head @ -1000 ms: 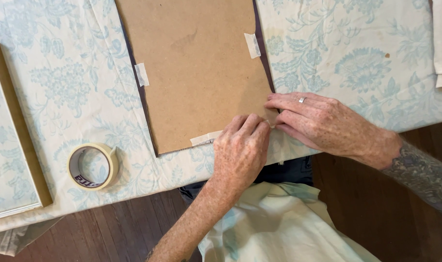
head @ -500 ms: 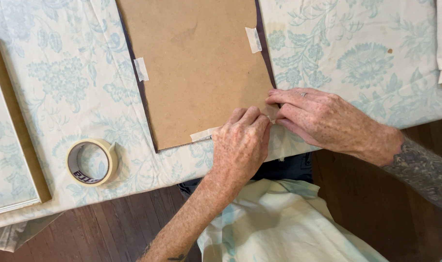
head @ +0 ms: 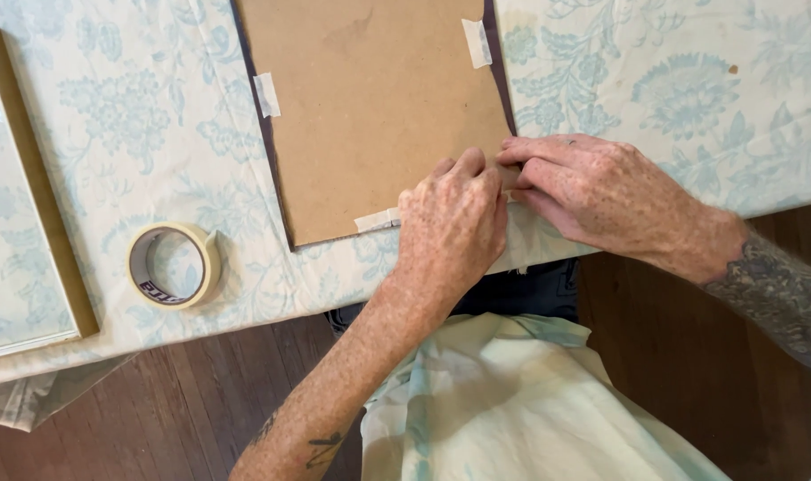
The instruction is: Taping the edges of a cardboard board using masking tape on a table.
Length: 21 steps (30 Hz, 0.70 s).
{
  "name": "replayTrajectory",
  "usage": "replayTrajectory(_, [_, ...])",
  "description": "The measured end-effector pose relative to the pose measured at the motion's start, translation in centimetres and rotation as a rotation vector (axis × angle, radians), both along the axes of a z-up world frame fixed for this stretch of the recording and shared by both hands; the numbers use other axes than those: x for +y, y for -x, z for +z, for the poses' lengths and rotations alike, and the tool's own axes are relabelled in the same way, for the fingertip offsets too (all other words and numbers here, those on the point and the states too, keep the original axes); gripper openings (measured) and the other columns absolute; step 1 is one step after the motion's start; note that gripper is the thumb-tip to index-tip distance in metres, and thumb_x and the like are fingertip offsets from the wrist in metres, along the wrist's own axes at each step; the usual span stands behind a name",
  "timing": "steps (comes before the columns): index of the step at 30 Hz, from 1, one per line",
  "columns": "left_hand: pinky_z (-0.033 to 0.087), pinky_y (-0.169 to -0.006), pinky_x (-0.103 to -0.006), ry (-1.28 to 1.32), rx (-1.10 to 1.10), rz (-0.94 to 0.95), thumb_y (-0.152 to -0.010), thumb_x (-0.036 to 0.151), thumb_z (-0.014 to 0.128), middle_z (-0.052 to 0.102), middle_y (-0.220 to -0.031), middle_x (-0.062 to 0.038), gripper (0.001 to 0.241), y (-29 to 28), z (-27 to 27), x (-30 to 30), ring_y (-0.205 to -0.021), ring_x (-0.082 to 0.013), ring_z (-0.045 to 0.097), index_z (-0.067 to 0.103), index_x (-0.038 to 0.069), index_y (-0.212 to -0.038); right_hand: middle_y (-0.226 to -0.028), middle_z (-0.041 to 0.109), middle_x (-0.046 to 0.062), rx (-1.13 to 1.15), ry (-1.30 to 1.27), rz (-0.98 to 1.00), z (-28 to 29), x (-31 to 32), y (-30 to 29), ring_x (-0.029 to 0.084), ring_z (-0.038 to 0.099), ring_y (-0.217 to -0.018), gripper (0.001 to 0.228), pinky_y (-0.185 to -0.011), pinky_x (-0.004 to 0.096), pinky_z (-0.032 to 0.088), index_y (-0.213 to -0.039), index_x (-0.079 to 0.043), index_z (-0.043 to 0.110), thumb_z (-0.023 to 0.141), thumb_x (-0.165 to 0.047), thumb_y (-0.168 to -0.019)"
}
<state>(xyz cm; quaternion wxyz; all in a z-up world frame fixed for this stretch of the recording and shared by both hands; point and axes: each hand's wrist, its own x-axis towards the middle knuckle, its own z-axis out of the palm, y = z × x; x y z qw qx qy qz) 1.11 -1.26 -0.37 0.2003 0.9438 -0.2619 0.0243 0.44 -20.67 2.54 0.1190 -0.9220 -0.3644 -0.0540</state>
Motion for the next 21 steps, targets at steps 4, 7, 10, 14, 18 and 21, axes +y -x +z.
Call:
replayTrajectory(4, [0.040,-0.037,-0.0480,0.010,0.014,0.005,-0.082,0.015,0.067,0.054,-0.083,-0.002,0.002,-0.1,-0.5,-0.5,-0.072,-0.0282,0.061,0.069,0.014,-0.081,-0.133,0.071,0.015,0.005,0.026,-0.009,-0.5,-0.1,0.1,0.028,0.073,-0.111,0.011,-0.096,0.039,0.061,-0.098,-0.002,0.067,0.070,-0.013,-0.097])
replayTrajectory(7, [0.045,-0.042,-0.0521,-0.025,0.032,0.016,-0.081,0.017,0.065,0.055,-0.087,-0.005,0.009,-0.5,-0.4,-0.8,-0.074,-0.0320,0.064,0.070,0.013,-0.087,-0.132,0.072,0.015,0.042,0.009,-0.028,-0.5,-0.1,0.0,0.028,0.073,-0.113,0.013,-0.094,0.041,0.060,-0.094,-0.002,0.068,0.069,-0.014,-0.097])
replayTrajectory(10, [0.046,-0.045,-0.0490,-0.121,0.044,0.001,-0.080,0.014,0.064,0.060,-0.084,-0.003,0.009,-1.0,-0.4,-1.4,-0.073,-0.0277,0.065,0.071,0.016,-0.087,-0.129,0.073,0.014,0.040,-0.001,-0.044,-0.5,0.0,0.0,0.029,0.073,-0.108,0.015,-0.090,0.042,0.061,-0.095,0.000,0.069,0.068,-0.014,-0.099])
replayTrajectory(14, [0.046,-0.046,-0.0440,-0.235,0.057,-0.043,-0.078,0.014,0.066,0.062,-0.079,-0.002,0.009,-1.8,-0.8,-1.8,-0.065,-0.0269,0.065,0.072,0.019,-0.083,-0.130,0.073,0.015,0.083,-0.008,-0.066,-0.5,0.2,0.0,0.028,0.072,-0.109,0.017,-0.094,0.042,0.059,-0.093,0.000,0.069,0.067,-0.016,-0.099])
replayTrajectory(18, [0.049,-0.054,-0.0434,-0.362,0.174,-0.091,-0.084,0.020,0.065,0.069,-0.088,-0.001,0.013,-2.8,-0.5,-2.3,-0.073,-0.0277,0.068,0.074,0.024,-0.092,-0.127,0.072,0.012,0.081,-0.009,-0.081,-0.5,0.4,-0.2,0.028,0.072,-0.104,0.019,-0.095,0.043,0.057,-0.092,0.000,0.069,0.068,-0.017,-0.099])
replayTrajectory(21, [0.051,-0.063,-0.0445,-0.425,0.216,-0.113,-0.083,0.021,0.067,0.072,-0.091,0.000,0.016,-3.5,-0.1,-2.9,-0.082,-0.0288,0.070,0.075,0.025,-0.096,-0.128,0.071,0.009,0.136,-0.014,-0.099,0.1,0.7,-0.3,0.028,0.069,-0.104,0.014,-0.096,0.044,0.053,-0.097,-0.002,0.071,0.068,-0.016,-0.097])
